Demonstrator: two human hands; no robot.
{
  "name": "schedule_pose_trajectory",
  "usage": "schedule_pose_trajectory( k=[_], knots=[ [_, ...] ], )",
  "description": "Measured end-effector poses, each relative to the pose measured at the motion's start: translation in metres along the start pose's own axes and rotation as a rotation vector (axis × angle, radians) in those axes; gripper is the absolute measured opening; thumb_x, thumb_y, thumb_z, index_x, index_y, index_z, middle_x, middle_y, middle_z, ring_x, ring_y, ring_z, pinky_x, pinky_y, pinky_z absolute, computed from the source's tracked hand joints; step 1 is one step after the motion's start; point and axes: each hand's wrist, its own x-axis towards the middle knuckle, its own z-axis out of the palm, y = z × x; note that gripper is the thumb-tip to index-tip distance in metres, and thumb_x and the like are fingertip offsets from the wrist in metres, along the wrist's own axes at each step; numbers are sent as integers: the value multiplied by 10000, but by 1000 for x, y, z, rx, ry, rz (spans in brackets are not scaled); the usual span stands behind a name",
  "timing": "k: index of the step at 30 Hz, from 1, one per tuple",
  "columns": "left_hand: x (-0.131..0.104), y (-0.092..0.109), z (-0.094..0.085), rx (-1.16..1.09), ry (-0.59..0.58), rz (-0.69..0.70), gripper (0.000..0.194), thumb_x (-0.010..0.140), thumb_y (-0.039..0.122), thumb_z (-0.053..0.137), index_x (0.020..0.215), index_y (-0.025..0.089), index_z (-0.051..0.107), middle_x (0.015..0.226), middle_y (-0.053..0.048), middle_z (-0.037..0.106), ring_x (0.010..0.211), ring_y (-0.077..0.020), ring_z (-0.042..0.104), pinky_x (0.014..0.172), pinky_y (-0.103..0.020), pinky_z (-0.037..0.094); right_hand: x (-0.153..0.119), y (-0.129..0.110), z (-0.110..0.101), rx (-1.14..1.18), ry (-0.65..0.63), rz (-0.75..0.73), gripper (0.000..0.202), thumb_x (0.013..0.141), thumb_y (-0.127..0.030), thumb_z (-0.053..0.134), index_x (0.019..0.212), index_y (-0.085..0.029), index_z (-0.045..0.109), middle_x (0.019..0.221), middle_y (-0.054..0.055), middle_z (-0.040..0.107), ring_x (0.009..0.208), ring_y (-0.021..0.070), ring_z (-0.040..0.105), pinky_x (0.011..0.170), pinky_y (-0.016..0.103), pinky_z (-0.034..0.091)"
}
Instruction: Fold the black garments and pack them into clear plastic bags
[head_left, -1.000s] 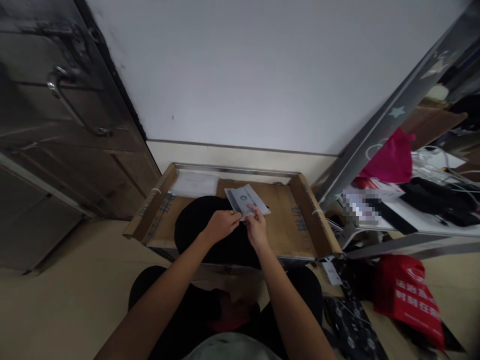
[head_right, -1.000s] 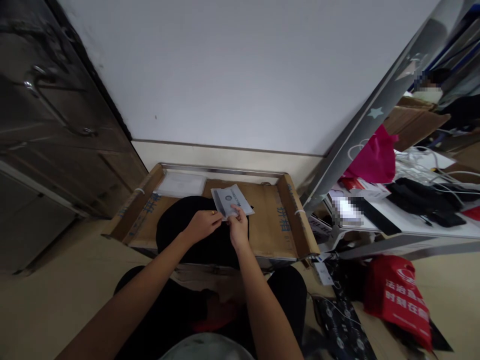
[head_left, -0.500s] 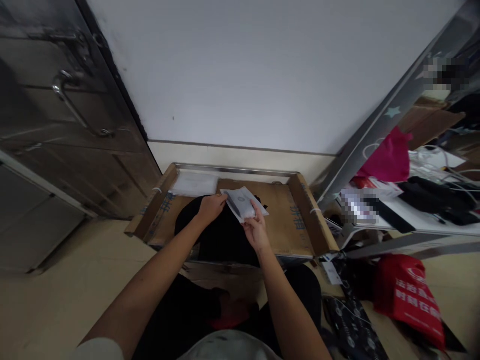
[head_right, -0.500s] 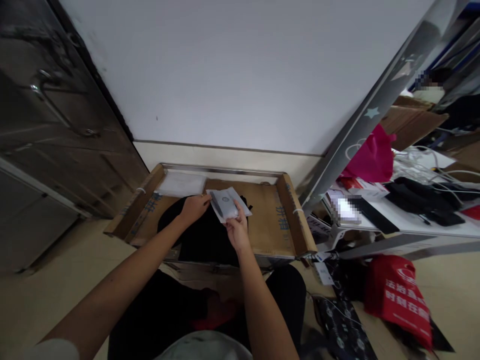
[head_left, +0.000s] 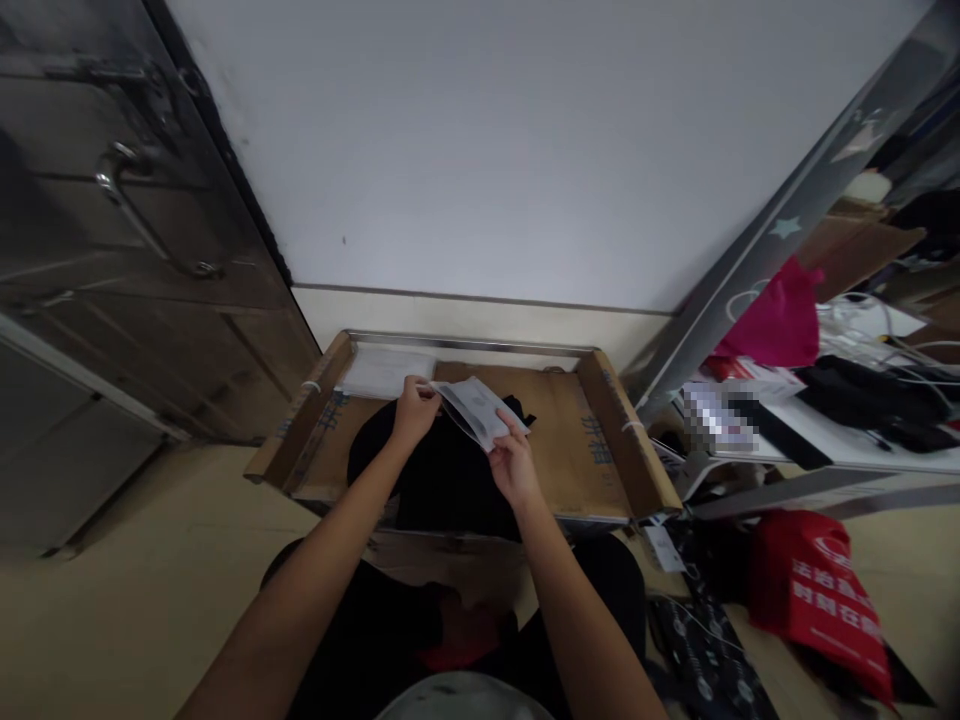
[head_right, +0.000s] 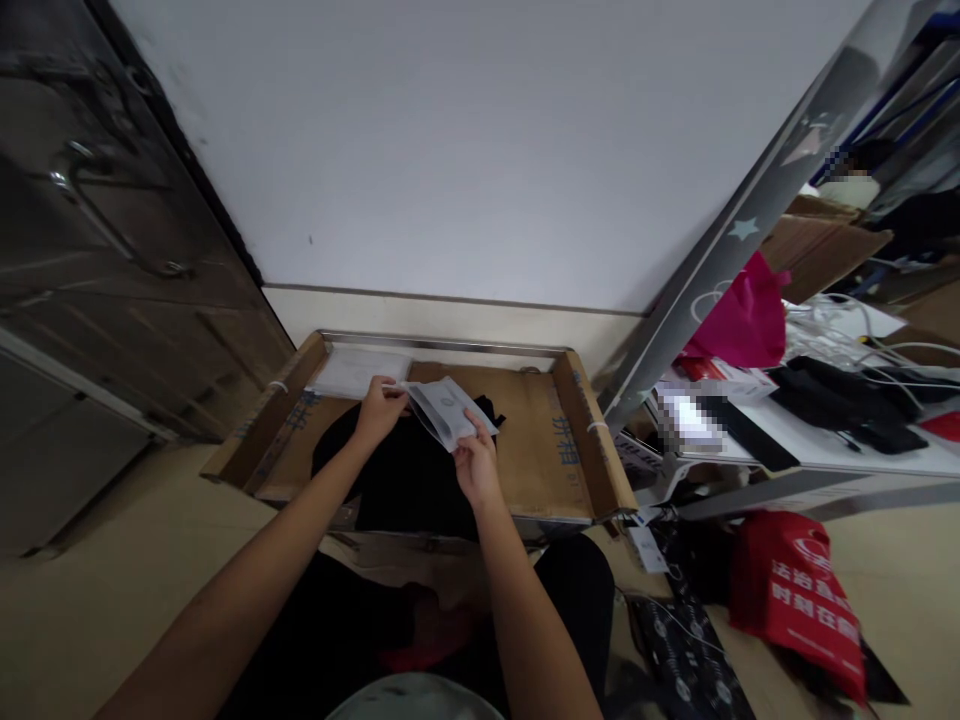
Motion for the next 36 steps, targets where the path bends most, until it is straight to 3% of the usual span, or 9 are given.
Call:
schedule_pose_trajectory(
  k=[3, 8, 14, 17, 21, 25, 29, 32, 36],
  knots=[
    [-11, 0, 16, -300, -39, -198, 332, 769, 113, 676, 1021, 193, 474, 864, 11, 622, 761, -136, 688, 728, -319, 612, 2, 1, 0, -2, -5, 9, 541, 578, -156, 668, 1111, -244, 688, 974, 20, 733, 833, 170, 656, 697, 273, 537],
    [-39, 10, 28, -451, -6, -327, 307, 728, 33, 709, 934, 156, 516, 821, -3, 628, 742, -143, 696, 781, -369, 626, 2, 0, 0, 39, 0, 35, 568, 569, -138, 686, 1128, -237, 688, 973, 20, 736, 832, 174, 652, 707, 276, 521],
    [-65, 13, 39, -573, 10, -458, 364, 716, 162, 847, 950, 119, 571, 776, -44, 674, 728, -181, 728, 768, -373, 631, 3, 0, -1, 12, 23, 23, 539, 566, -117, 657, 1089, -237, 701, 978, 19, 738, 821, 179, 639, 715, 289, 512],
    [-61, 17, 40, -593, -61, -476, 363, 664, 280, 897, 821, 98, 625, 757, -81, 704, 705, -199, 726, 737, -367, 628, 2, 0, -1, 12, 6, 14, 566, 568, -111, 648, 1115, -245, 699, 981, 19, 740, 838, 187, 643, 739, 300, 514],
    [-44, 26, 36, -562, -149, -531, 362, 702, 404, 851, 748, 96, 665, 703, -101, 714, 646, -198, 707, 663, -343, 610, -1, -2, -1, 9, -58, -7, 611, 574, -104, 634, 1162, -259, 694, 1009, 18, 732, 839, 180, 636, 731, 290, 507],
    [-31, 29, 37, -421, -173, -616, 303, 694, 360, 842, 751, 112, 677, 667, -96, 709, 561, -184, 669, 586, -323, 580, -6, -3, -2, 8, -98, -5, 625, 571, -106, 619, 1168, -272, 703, 903, 8, 713, 783, 184, 627, 672, 288, 499],
    [-25, 30, 41, -477, -184, -612, 297, 659, 293, 841, 867, 130, 707, 781, -109, 748, 669, -218, 712, 634, -345, 598, -10, -4, -2, -36, -111, 9, 614, 571, -109, 615, 1153, -273, 719, 821, -6, 696, 707, 156, 599, 628, 264, 486],
    [-26, 32, 38, -511, -181, -570, 340, 655, 307, 833, 928, 148, 708, 872, -119, 762, 774, -242, 734, 692, -362, 603, -11, -5, 0, -41, -86, -32, 532, 606, -149, 627, 1113, -258, 745, 974, 20, 739, 827, 180, 644, 695, 283, 521],
    [-32, 39, 16, -409, -295, -513, 412, 630, 341, 839, 987, 176, 719, 1046, -136, 757, 938, -283, 724, 705, -363, 596, -8, -5, 4, 27, -20, -45, 381, 702, -273, 687, 1072, -240, 772, 1217, 55, 724, 1107, 235, 653, 881, 337, 547]
  ],
)
